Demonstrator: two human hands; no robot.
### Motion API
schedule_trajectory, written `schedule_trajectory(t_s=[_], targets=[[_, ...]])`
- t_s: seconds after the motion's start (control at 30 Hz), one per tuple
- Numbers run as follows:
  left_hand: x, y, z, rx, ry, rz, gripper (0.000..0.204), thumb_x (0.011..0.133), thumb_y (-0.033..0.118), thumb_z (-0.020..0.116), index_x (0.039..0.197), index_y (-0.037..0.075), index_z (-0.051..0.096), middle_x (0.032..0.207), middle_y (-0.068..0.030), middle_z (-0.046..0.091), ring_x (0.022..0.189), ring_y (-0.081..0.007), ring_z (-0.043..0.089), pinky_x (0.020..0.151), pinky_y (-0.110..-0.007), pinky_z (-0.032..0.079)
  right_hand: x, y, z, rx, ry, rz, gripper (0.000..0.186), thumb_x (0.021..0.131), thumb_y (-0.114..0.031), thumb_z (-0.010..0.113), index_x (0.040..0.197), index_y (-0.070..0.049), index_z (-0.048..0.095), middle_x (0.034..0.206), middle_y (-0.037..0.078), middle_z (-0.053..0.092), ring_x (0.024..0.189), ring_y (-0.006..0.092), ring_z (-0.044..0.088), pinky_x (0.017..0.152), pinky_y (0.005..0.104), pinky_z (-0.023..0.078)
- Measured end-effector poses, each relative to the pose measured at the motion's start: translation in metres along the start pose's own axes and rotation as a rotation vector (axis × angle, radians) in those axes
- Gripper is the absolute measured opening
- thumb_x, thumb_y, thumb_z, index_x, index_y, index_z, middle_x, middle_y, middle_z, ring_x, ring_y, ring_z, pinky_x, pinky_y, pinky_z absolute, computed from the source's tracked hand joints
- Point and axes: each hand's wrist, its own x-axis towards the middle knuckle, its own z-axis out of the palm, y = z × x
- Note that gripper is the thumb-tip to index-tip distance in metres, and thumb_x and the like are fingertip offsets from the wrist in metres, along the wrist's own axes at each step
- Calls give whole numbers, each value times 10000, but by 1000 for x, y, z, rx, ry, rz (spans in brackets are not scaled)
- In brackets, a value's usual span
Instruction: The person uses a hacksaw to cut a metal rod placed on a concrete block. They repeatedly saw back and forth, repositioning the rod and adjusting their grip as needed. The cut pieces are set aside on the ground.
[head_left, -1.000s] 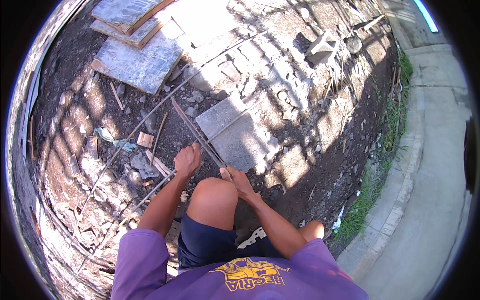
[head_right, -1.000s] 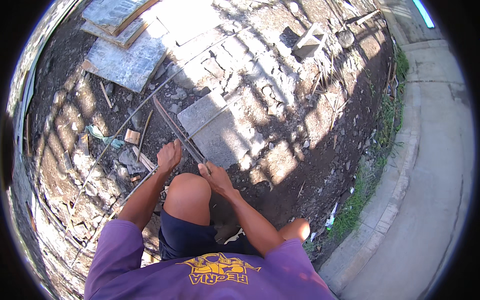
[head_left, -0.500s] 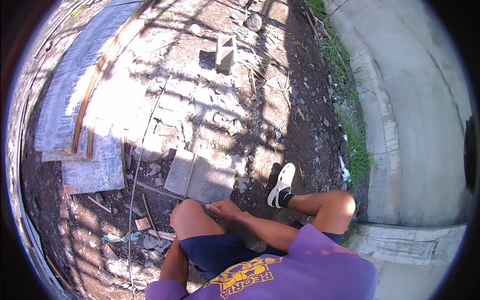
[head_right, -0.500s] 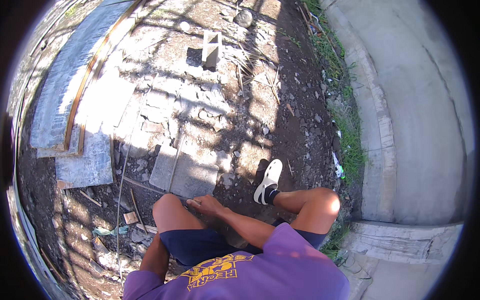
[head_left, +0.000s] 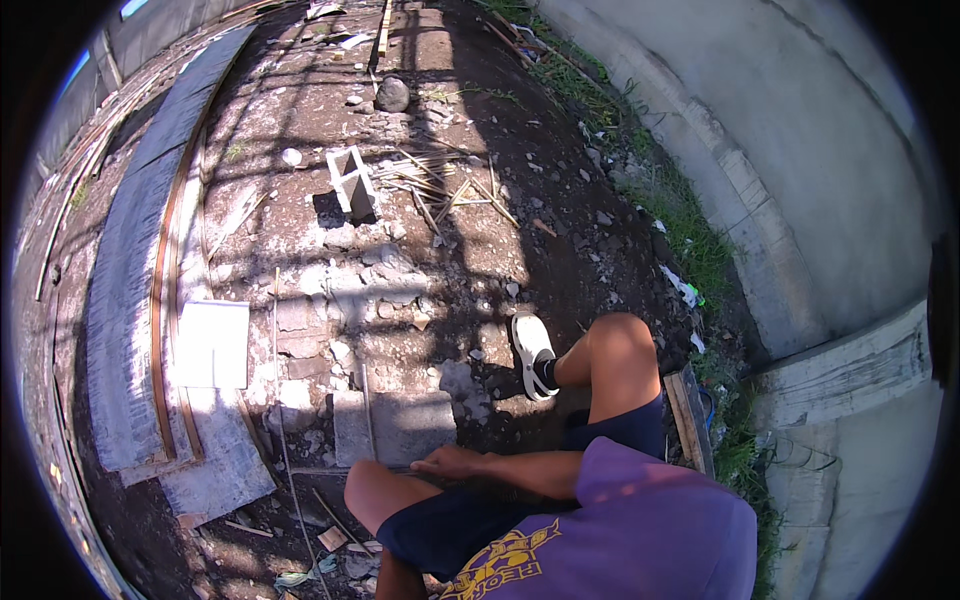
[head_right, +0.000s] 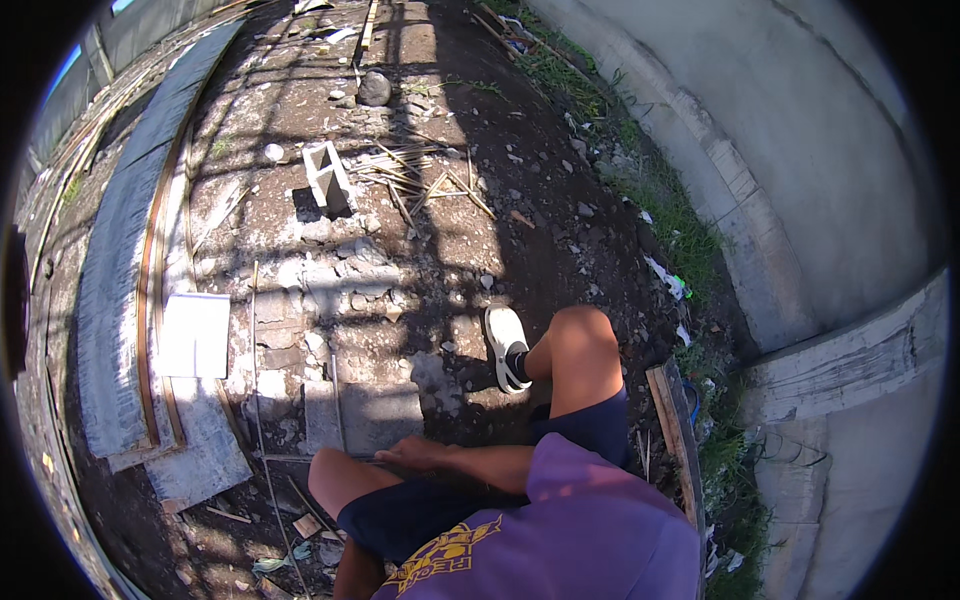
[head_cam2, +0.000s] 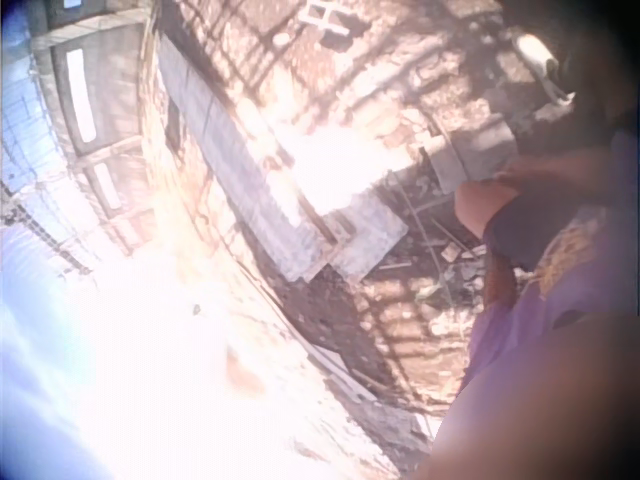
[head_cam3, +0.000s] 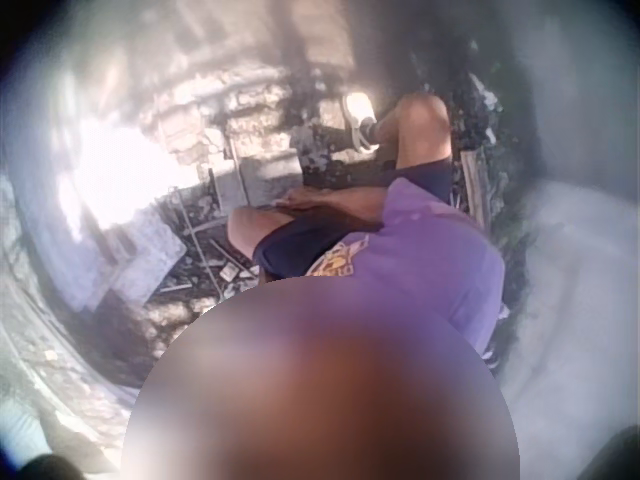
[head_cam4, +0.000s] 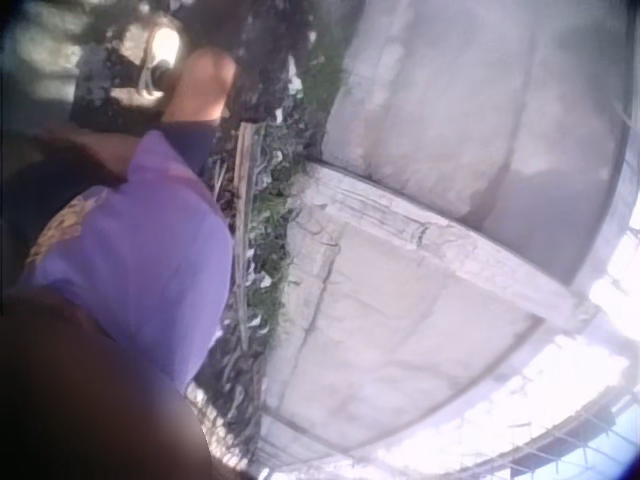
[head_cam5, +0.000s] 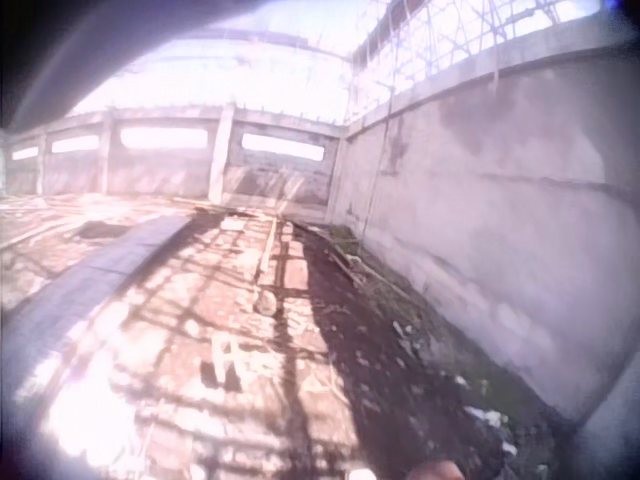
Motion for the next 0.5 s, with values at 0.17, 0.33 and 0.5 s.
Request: schedule_trajectory(t_s=[0.17,0.33,0.5], targets=[[-2,-15,10,-19,-24,-44,320,907,380,657,988,81,737,943,-189,747,927,-390,740,751,-519,584,-4,-5,0,38,9,18,773,1021,-731,444,1076,-42,789,963,238,750,918,385,721,863,486,523],[-14,-37,20,-51,-21,-89,321,906,385,656,994,87,740,957,-188,750,937,-388,740,759,-521,583,-7,-4,8,44,60,55,762,1018,-730,454,1041,-47,791,940,239,745,898,356,723,846,476,528],[-61,-83,61,-135,19,-249,322,905,389,655,999,93,742,970,-186,753,947,-385,740,767,-522,583,-1,8,17,-68,105,25,632,1057,-633,486,1131,-80,783,902,232,739,901,265,721,833,421,534]])
